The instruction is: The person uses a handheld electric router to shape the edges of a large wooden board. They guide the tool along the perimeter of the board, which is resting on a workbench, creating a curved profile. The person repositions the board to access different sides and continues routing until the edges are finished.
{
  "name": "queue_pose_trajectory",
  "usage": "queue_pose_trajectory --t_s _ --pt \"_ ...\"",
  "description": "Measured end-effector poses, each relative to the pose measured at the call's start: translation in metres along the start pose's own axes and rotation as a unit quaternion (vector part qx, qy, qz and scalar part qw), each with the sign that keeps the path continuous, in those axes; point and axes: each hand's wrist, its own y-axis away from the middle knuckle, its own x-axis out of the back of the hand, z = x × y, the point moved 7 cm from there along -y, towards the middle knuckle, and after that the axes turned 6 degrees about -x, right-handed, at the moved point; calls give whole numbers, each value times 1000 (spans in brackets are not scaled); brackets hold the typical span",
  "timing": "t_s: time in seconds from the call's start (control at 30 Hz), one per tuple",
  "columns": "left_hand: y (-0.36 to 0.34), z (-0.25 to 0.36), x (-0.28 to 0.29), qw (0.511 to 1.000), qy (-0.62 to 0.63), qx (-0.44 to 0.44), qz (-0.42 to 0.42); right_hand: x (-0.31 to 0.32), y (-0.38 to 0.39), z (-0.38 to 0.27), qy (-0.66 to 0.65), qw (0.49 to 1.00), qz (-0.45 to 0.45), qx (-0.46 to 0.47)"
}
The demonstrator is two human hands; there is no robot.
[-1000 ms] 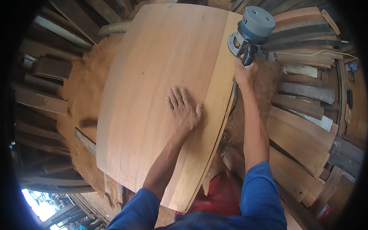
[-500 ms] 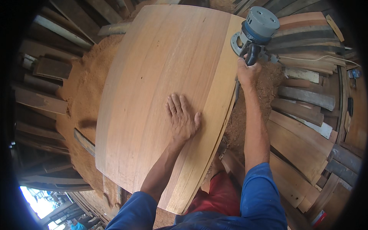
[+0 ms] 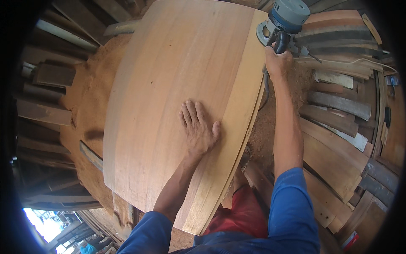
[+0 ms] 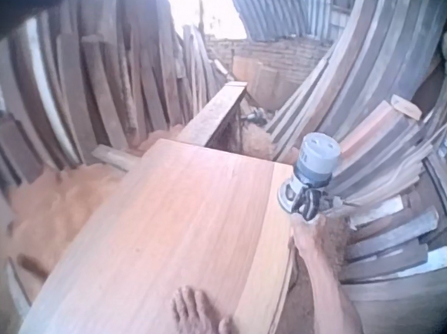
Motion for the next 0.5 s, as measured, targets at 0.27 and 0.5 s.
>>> queue_pose_trajectory --t_s 0.27,0.5 --pt "-1 2 0 1000 -11 -1 -16 -6 -27 3 -15 999 4 41" --pt "-1 1 -1 1000 -16 -3 -14 -5 -24 -6 5 997 19 79"
